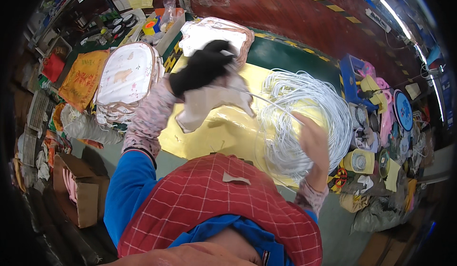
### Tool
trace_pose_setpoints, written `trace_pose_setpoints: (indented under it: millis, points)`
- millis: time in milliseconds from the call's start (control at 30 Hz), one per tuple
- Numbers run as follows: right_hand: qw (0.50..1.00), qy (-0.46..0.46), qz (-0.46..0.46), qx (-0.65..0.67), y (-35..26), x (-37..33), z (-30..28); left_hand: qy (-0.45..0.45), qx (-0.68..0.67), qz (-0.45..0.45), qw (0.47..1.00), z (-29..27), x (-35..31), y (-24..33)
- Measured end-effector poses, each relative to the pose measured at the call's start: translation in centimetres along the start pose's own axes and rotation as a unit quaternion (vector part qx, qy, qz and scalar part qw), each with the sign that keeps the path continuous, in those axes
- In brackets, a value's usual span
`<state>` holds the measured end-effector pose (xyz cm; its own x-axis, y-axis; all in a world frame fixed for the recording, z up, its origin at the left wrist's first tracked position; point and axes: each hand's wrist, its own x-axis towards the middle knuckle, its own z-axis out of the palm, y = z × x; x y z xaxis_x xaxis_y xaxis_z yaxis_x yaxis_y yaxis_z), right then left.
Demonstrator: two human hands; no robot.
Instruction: The person repeatedly picks up white fabric masks and white elastic cords from a yellow work surface, inserts the cords into the mask edges, and stacks the assembled masks. The person handles the items one at a time and places finished units into a growing stack.
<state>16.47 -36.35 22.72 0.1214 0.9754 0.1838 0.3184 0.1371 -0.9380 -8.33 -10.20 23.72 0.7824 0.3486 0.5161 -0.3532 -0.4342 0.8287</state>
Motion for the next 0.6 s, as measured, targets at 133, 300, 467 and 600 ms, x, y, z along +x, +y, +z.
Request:
trace_pose_setpoints:
  millis: [133, 300, 467, 600]
  points:
    - [0.977, -0.053, -0.104, -0.177, -2.5, 4.2, 4.1, 0.0, 0.461, 0.342, 0.819, 10.0, 2.4, 6.6]
    - [0.99, 0.051, -0.109, 0.074, -7.4, 0.9, 0.6, 0.232, 0.31, 0.087, 0.918, 0.8, 0.3, 7.5]
    - [1.0, 0.003, 0.019, 0.012, -3.2, 5.3, 6.7, 0.136, 0.551, 0.099, 0.817, 6.5, -0.1, 6.0]
    - [0.983, 0.083, -0.123, -0.108, -4.5, 3.2, 5.0, 0.11, 0.534, 0.226, 0.807, 1.0, -1.8, 6.5]
